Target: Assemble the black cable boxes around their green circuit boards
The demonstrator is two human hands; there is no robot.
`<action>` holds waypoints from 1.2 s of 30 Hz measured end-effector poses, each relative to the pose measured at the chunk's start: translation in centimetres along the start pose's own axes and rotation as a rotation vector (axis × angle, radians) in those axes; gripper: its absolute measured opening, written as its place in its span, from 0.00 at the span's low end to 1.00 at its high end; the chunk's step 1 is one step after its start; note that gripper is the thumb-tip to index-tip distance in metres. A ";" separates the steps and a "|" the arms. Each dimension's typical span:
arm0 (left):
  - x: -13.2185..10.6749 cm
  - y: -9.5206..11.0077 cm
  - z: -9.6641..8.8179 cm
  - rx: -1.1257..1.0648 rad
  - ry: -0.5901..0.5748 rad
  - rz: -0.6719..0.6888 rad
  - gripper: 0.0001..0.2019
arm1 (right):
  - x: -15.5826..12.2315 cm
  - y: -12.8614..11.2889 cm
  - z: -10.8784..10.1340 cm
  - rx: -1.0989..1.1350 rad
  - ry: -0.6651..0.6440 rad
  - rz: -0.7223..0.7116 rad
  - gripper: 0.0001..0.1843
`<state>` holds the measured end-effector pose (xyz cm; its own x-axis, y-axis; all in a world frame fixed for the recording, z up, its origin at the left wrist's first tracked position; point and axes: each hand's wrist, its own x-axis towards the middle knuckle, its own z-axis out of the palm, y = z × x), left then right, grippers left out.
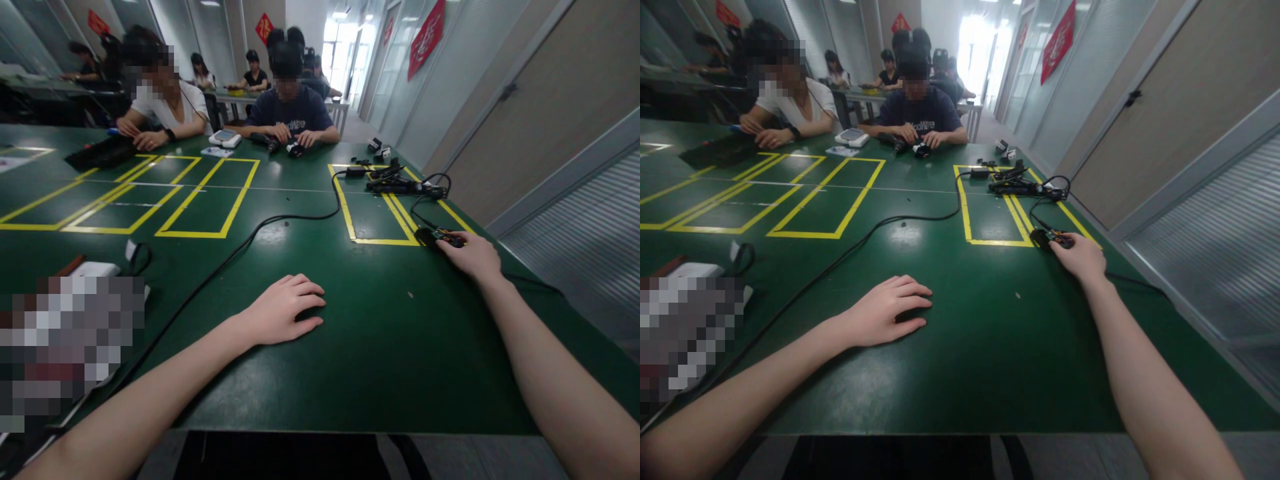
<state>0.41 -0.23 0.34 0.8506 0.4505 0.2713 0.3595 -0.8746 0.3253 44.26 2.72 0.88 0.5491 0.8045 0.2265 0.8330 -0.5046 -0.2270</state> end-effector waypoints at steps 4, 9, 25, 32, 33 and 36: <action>0.0 0.0 0.0 -0.001 0.003 0.006 0.12 | -1.1 -2.2 0.2 -0.010 -0.060 0.028 0.25; -0.1 0.0 0.0 0.000 0.006 0.002 0.12 | -3.8 -5.8 0.6 0.045 -0.132 -0.143 0.26; -0.1 0.6 -0.9 -0.119 0.268 0.077 0.14 | -16.8 -12.4 -0.3 0.630 -0.507 -1.225 0.20; -0.5 0.3 -0.9 -0.095 0.095 0.083 0.18 | -17.2 -12.1 -0.3 0.670 -0.389 -1.292 0.19; -0.5 0.3 -0.9 -0.069 0.085 0.065 0.18 | -17.2 -12.1 -0.3 0.689 -0.367 -1.292 0.20; -0.6 0.3 -0.9 -0.015 0.071 0.026 0.19 | -17.2 -12.2 -0.3 0.715 -0.317 -1.294 0.21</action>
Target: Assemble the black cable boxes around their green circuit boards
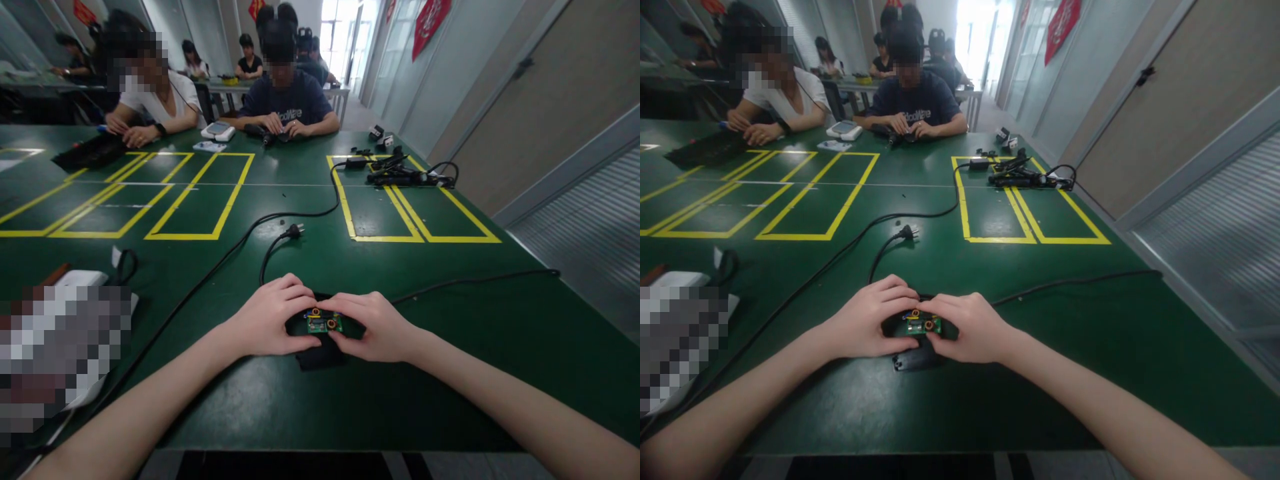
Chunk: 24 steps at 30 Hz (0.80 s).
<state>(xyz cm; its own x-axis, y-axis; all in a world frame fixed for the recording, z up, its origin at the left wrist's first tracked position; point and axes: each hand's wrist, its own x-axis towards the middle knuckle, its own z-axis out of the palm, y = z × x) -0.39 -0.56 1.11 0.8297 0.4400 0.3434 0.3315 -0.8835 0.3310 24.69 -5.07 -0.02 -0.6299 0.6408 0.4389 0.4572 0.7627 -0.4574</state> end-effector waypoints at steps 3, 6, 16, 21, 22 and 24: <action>0.0 0.0 0.1 0.033 -0.010 -0.031 0.23 | 0.0 0.1 0.1 -0.025 0.044 -0.018 0.20; -0.1 0.0 0.4 0.063 -0.022 -0.063 0.29 | 0.1 0.3 0.2 -0.058 0.073 -0.017 0.19; -0.1 -0.7 0.6 -0.014 0.022 -0.069 0.27 | 0.1 1.1 0.2 -0.205 0.132 -0.061 0.18; 0.2 -1.0 0.6 -0.073 0.057 -0.037 0.14 | 0.2 1.3 -0.1 -0.247 0.112 -0.056 0.21; 0.2 -1.1 0.6 -0.082 0.058 -0.033 0.13 | 0.3 1.3 -0.2 -0.241 0.103 -0.050 0.23; 0.3 -1.2 0.6 -0.094 0.066 -0.031 0.11 | 0.4 1.4 -0.3 -0.224 0.082 -0.038 0.27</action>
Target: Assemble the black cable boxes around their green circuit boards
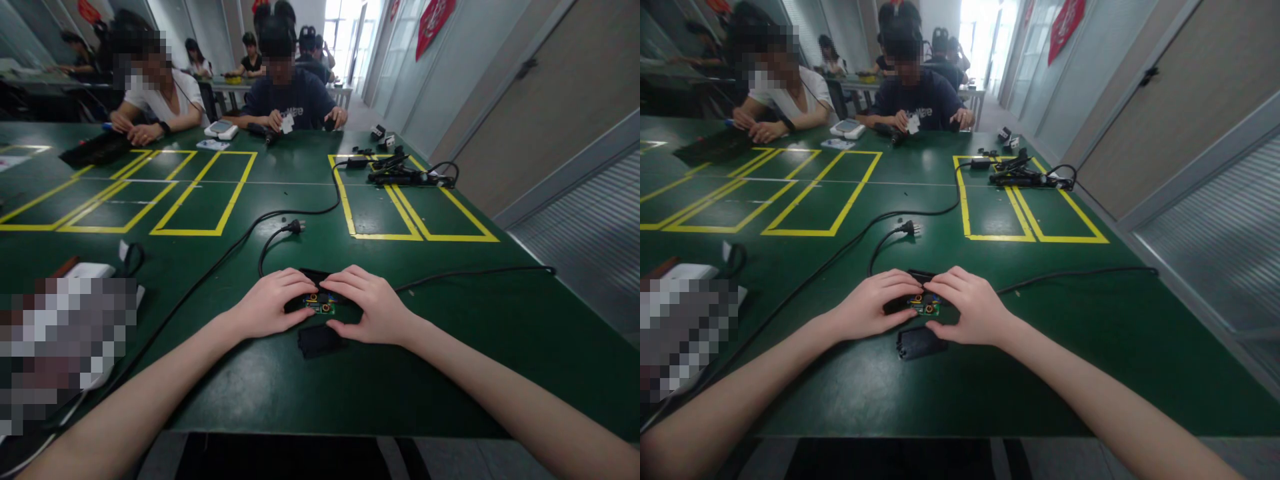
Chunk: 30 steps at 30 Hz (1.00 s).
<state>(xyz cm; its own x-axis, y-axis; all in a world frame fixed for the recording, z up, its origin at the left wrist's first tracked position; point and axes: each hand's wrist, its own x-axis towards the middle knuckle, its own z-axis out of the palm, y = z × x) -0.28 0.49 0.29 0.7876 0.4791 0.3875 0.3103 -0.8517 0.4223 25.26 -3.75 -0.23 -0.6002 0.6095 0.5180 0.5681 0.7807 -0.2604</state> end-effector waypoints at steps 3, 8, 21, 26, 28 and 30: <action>0.0 0.0 0.0 -0.015 0.012 -0.009 0.09 | 0.1 0.1 0.0 0.031 -0.040 0.020 0.32; -0.3 0.1 0.0 0.014 0.059 -0.064 0.07 | 0.0 0.2 0.3 0.111 -0.036 0.062 0.26; -0.1 0.0 0.0 -0.024 0.120 -0.167 0.04 | 0.0 -0.2 0.7 0.050 -0.061 0.132 0.20; 0.0 0.2 0.0 -0.029 0.084 -0.214 0.04 | 0.0 -0.2 1.1 0.018 -0.063 0.176 0.19; 0.0 0.3 0.1 -0.034 0.080 -0.220 0.05 | 0.0 -0.3 1.3 0.010 -0.063 0.187 0.19; 0.0 0.3 0.2 -0.042 0.090 -0.218 0.05 | 0.0 -0.4 1.5 0.008 -0.058 0.196 0.19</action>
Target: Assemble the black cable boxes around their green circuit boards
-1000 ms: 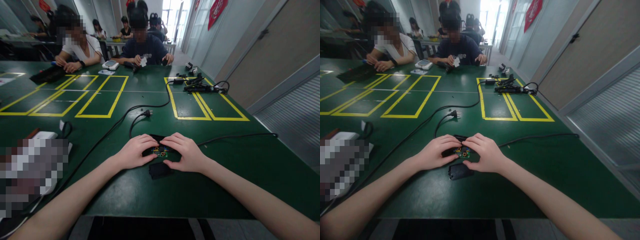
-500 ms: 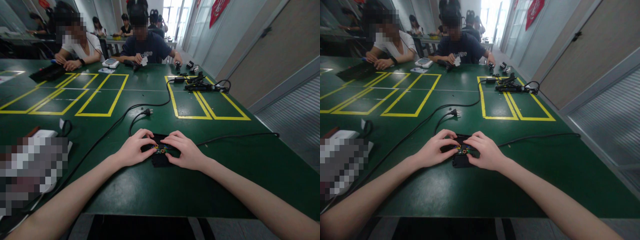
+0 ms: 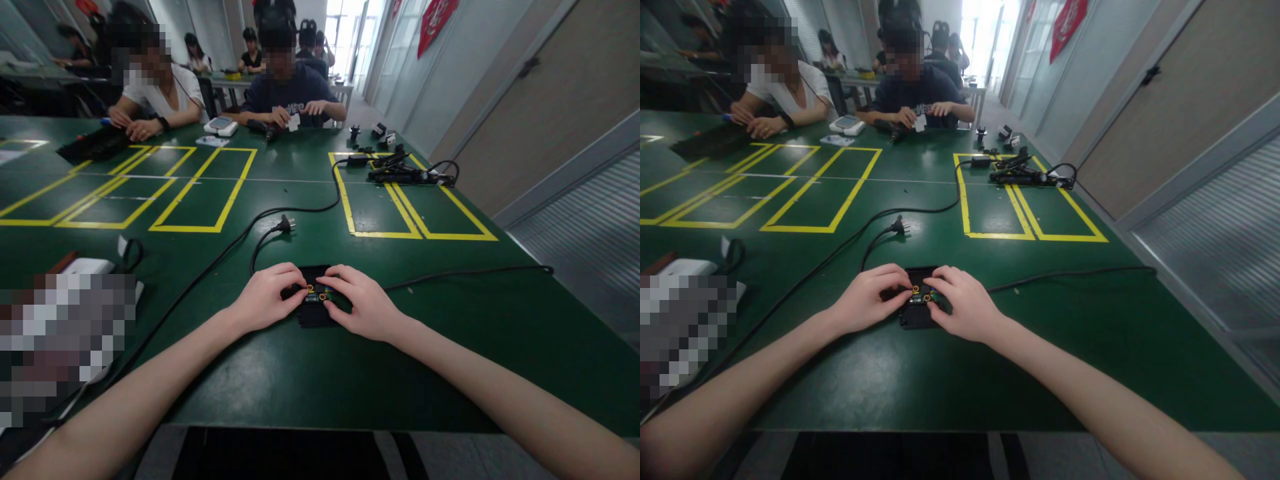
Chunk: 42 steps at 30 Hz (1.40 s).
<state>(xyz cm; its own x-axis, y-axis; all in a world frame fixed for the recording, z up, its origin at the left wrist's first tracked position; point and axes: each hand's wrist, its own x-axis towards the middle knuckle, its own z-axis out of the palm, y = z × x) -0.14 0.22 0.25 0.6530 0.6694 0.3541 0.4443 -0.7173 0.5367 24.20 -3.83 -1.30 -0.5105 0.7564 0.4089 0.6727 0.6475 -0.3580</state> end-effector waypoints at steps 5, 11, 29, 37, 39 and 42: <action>0.0 -0.2 0.0 -0.001 0.026 -0.005 0.06 | 0.0 -0.3 0.3 0.018 0.005 0.024 0.23; 0.1 -0.4 -0.5 0.057 0.047 -0.026 0.08 | 0.0 -0.1 -0.3 0.082 0.031 0.072 0.22; 0.2 0.2 -1.3 -0.097 0.063 -0.037 0.06 | -0.1 1.6 -1.3 0.128 -0.084 -0.041 0.15; 0.2 0.3 -1.4 -0.118 0.031 -0.027 0.06 | 0.0 1.3 -1.6 0.072 -0.090 -0.039 0.11; 0.2 0.2 -1.4 -0.113 0.025 -0.030 0.06 | 0.0 1.3 -1.7 0.068 -0.096 -0.047 0.11; 0.2 0.2 -1.3 -0.100 0.025 -0.032 0.08 | 0.0 1.3 -1.7 0.064 -0.088 -0.057 0.11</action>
<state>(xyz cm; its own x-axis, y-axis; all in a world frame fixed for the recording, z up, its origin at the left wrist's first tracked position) -0.66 0.47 1.42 0.6233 0.6973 0.3540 0.4007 -0.6735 0.6212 26.02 -3.18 -0.31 -0.5938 0.7217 0.3559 0.6072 0.6921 -0.3904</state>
